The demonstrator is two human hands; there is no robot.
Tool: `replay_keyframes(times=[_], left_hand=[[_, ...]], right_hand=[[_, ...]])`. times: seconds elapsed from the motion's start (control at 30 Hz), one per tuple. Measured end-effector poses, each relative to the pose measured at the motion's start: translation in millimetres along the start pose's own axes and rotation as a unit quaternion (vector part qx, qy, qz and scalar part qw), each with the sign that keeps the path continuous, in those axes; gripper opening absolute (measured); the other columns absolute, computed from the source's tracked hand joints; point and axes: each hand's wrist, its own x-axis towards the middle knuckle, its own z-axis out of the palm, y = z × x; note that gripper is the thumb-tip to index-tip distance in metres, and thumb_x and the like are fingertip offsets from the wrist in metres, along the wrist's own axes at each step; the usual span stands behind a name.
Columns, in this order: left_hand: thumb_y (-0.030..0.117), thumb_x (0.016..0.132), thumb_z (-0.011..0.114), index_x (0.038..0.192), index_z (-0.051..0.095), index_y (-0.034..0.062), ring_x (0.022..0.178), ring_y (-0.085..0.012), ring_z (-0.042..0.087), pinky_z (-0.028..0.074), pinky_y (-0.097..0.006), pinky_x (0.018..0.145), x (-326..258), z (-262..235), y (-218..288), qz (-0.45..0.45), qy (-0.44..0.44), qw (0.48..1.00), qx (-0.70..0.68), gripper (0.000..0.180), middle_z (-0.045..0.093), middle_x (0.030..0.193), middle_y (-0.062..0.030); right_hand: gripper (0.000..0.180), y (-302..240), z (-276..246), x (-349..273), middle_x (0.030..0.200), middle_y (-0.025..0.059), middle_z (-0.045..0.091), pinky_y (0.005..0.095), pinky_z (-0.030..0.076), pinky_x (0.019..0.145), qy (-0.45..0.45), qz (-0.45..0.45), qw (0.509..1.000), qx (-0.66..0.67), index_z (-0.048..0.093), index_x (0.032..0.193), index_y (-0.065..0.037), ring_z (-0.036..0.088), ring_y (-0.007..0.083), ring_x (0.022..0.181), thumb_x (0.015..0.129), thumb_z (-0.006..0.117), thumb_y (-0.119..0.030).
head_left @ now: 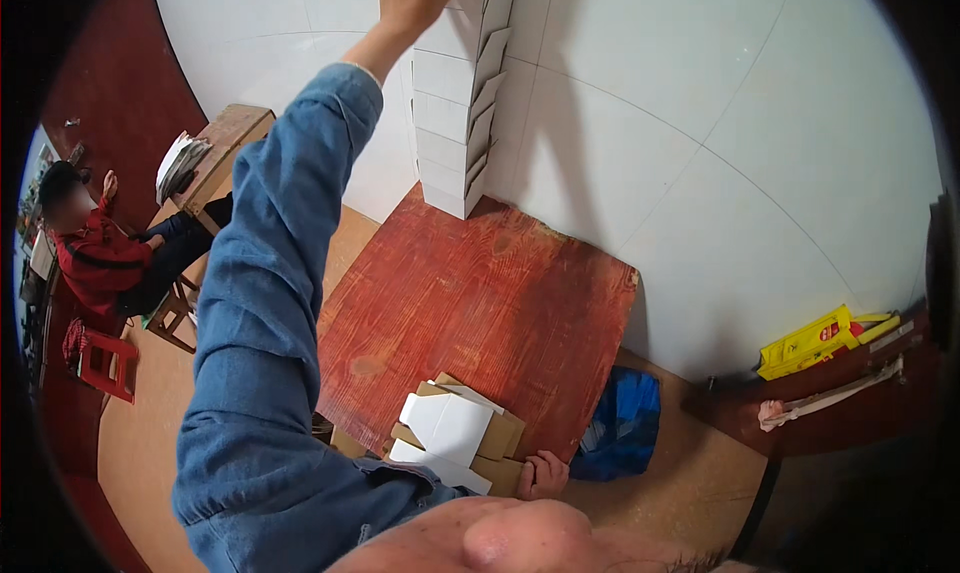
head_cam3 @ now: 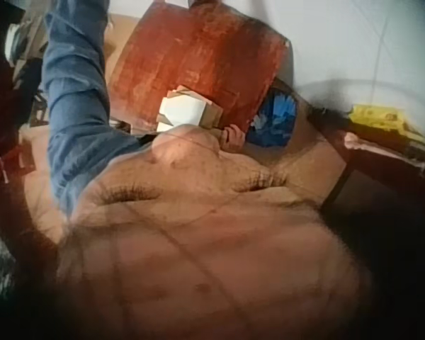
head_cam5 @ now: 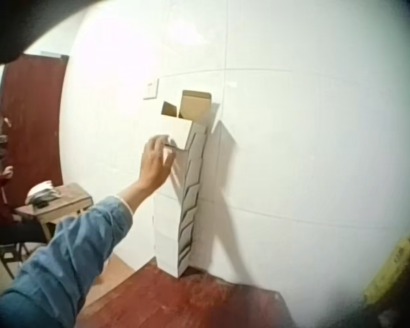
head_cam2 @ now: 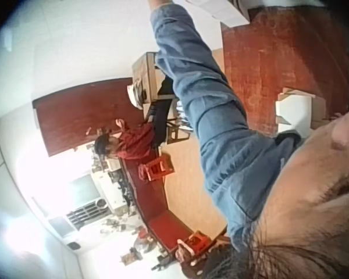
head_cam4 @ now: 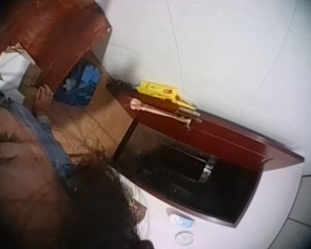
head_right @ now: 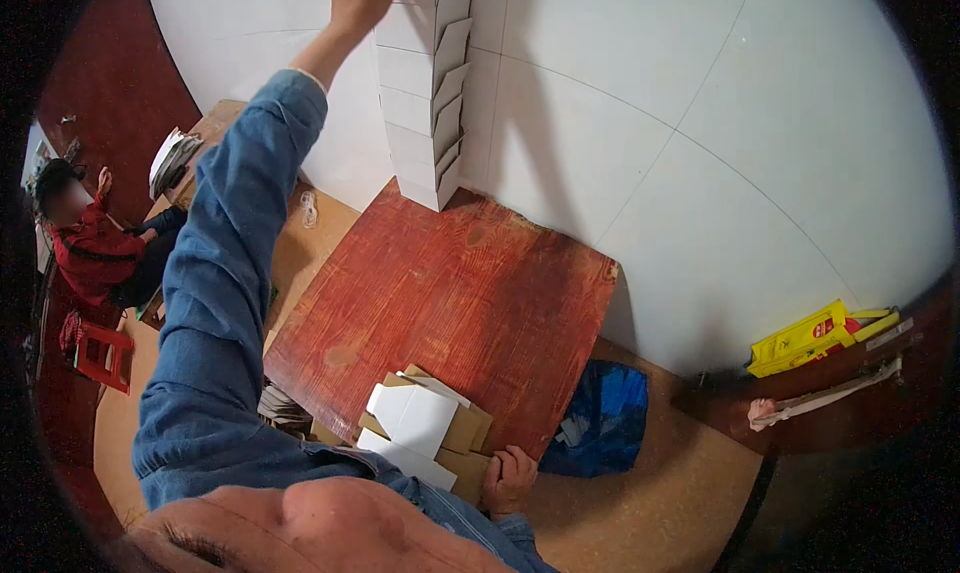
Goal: Folding cardboard box templates into finished boxes and stacking them on a pile.
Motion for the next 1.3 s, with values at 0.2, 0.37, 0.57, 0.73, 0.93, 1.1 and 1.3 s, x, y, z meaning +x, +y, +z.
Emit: replay_keyframes(times=[0.2,0.37,0.57,0.73,0.93,1.1,1.3], left_hand=[[0.006,0.095,0.044,0.147,0.047,-0.0013,0.133,-0.0449,0.049,0.041,-0.050,0.112,-24,7,-5,0.018,-0.071,0.995,0.072,0.053,0.050,0.149,-0.0249],[0.003,0.097,0.049,0.135,0.057,-0.0009,0.118,-0.0360,0.061,0.050,-0.046,0.098,-32,-5,-4,0.066,-0.037,0.988,0.132,0.039,0.063,0.130,-0.0210],[0.018,0.084,0.070,0.144,0.048,0.0134,0.132,-0.0406,0.050,0.046,-0.056,0.104,-75,-68,7,-0.039,-0.286,0.948,0.137,0.064,0.050,0.146,-0.0180],[0.032,0.084,0.076,0.137,0.057,0.0117,0.124,-0.0430,0.053,0.048,-0.055,0.101,-223,-167,15,0.006,-0.482,0.876,0.013,0.060,0.051,0.141,-0.0227],[0.040,0.081,0.084,0.147,0.048,0.0022,0.128,-0.0482,0.051,0.043,-0.051,0.111,-363,-322,108,-0.064,-0.664,0.721,-0.185,0.084,0.053,0.140,-0.0274],[0.033,0.084,0.085,0.151,0.038,-0.0049,0.135,-0.0396,0.052,0.045,-0.047,0.111,-447,-415,149,-0.328,-0.631,0.656,-0.254,0.090,0.051,0.146,-0.0302],[0.021,0.091,0.080,0.145,0.044,-0.0053,0.108,-0.0250,0.068,0.056,-0.036,0.092,-517,-459,193,-0.501,-0.521,0.616,-0.314,0.070,0.066,0.122,-0.0189]], right_hand=[[0.015,-3,0,2,0.119,0.0115,0.063,0.0494,0.045,0.097,-0.010,0.001,1.000,0.006,0.072,0.102,-0.009,0.056,0.0355,0.111,0.092,0.065,-0.016],[0.014,-6,-3,0,0.119,0.0115,0.064,0.0482,0.043,0.098,-0.005,0.009,1.000,0.021,0.072,0.102,-0.009,0.056,0.0351,0.112,0.093,0.065,-0.017],[0.013,-11,-8,-1,0.118,0.0100,0.065,0.0479,0.044,0.096,0.005,-0.002,1.000,0.022,0.072,0.101,-0.009,0.056,0.0346,0.113,0.094,0.065,-0.018],[0.014,-11,-3,-2,0.118,0.0099,0.066,0.0471,0.044,0.096,0.024,-0.015,0.999,0.043,0.072,0.101,-0.009,0.057,0.0344,0.112,0.095,0.065,-0.019],[0.019,2,-4,4,0.114,0.0144,0.068,0.0463,0.044,0.098,0.035,-0.029,0.995,0.091,0.070,0.104,-0.004,0.059,0.0365,0.109,0.098,0.063,-0.020],[0.025,-3,-26,-17,0.111,0.0197,0.068,0.0430,0.048,0.094,0.046,0.068,0.986,0.147,0.068,0.112,-0.001,0.062,0.0379,0.105,0.103,0.057,-0.022],[0.036,-13,-23,-59,0.122,0.0213,0.066,0.0436,0.047,0.100,0.003,0.170,0.972,0.164,0.062,0.124,-0.002,0.061,0.0385,0.115,0.106,0.052,-0.030]])
